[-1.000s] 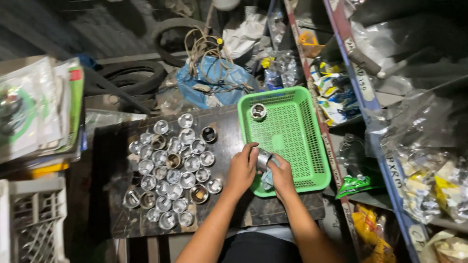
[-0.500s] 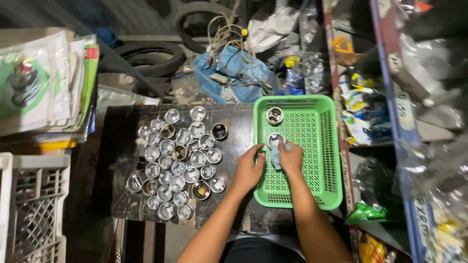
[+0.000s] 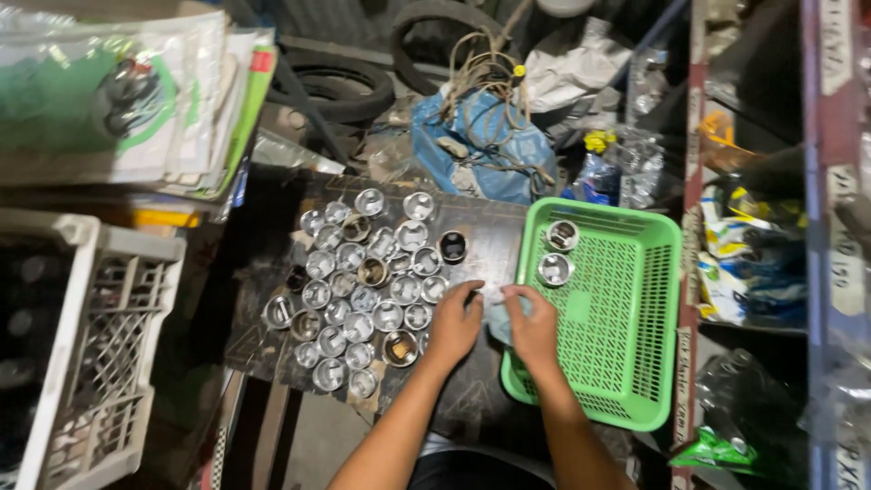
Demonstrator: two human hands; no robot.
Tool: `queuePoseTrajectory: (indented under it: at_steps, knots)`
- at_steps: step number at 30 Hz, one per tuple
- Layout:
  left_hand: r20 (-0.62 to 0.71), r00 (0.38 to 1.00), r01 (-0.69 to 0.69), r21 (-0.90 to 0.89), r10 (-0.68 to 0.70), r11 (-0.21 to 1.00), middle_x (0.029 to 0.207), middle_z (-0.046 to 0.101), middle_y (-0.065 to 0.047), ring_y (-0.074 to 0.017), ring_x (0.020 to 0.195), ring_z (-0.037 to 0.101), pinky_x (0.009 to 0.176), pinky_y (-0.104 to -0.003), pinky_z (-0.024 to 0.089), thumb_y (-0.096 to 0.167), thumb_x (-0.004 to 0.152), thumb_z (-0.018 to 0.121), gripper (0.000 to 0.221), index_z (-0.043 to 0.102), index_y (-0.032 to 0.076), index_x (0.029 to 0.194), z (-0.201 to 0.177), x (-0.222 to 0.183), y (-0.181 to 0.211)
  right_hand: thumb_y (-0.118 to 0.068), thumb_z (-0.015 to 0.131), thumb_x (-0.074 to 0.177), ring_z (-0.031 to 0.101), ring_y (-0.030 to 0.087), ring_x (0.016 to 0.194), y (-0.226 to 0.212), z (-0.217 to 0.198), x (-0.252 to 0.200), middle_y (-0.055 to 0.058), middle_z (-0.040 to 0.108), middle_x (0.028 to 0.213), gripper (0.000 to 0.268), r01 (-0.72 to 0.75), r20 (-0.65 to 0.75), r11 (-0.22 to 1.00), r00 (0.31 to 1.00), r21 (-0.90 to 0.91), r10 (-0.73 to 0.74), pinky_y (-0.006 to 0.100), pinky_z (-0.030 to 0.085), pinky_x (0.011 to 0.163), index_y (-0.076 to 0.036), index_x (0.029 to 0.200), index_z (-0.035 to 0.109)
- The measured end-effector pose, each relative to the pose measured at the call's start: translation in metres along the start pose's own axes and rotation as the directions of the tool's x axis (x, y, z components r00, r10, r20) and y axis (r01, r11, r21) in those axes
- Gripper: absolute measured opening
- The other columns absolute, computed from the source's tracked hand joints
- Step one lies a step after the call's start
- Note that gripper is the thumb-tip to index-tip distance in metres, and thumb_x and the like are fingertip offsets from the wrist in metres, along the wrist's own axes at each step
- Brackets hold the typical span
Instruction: Cleaning and inspecting a collection of motorcycle pistons using a cloth.
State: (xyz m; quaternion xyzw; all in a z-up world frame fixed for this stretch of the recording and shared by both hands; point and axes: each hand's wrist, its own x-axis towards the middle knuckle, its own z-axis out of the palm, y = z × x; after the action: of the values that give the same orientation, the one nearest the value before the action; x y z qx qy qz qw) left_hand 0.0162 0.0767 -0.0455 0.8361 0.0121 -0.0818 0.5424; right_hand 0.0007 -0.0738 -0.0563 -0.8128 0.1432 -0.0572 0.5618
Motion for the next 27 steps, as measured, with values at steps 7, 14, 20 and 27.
queuePoseTrajectory:
  at_steps: [7,14,20,27]
  knots:
    - [-0.042,0.989,0.148,0.268,-0.142,0.952,0.136,0.061,-0.022,-0.0402,0.132,0.052,0.104,-0.057,0.044,0.017,0.095,0.057,0.041,0.062,0.002,0.133,-0.056,-0.004,-0.036,-0.003,0.065,0.085,0.065,0.041,0.119,-0.001,0.061,0.017,0.024,0.072,0.119,0.046,0.048,0.242,0.969,0.970,-0.242,0.013,0.051,0.048,0.105,-0.005,0.131,0.068]
    - [0.016,0.992,0.120,0.207,-0.126,0.971,0.131,0.064,-0.024,-0.0434,0.130,0.054,0.104,-0.056,0.045,0.017,0.095,0.057,0.038,0.064,0.001,0.129,-0.079,-0.021,-0.049,-0.008,0.063,0.087,0.050,0.041,0.139,0.011,0.084,0.053,0.024,0.053,0.144,0.071,0.053,0.454,0.841,0.859,-0.539,0.237,0.052,0.039,0.116,-0.018,0.155,0.047]
    - [-0.012,0.999,0.031,0.108,-0.030,0.994,0.119,0.070,-0.017,-0.0386,0.122,0.062,0.103,-0.049,0.048,0.015,0.094,0.058,0.027,0.071,0.009,0.117,-0.081,-0.016,-0.050,-0.014,0.068,0.088,0.057,0.045,0.130,0.010,0.097,0.056,0.027,0.059,0.133,0.064,0.058,0.385,0.803,0.896,-0.592,0.219,0.054,0.046,0.109,-0.012,0.149,0.050]
    - [-0.024,0.991,0.129,-0.017,-0.129,0.991,0.114,0.073,-0.014,-0.0347,0.111,0.069,0.096,-0.044,0.054,0.015,0.095,0.061,0.026,0.073,0.014,0.118,-0.086,-0.012,-0.060,-0.031,0.077,0.089,0.066,0.038,0.120,0.031,0.086,0.044,0.019,0.073,0.119,0.039,-0.099,0.154,0.838,0.965,-0.536,0.213,0.050,0.053,0.101,-0.014,0.123,0.069]
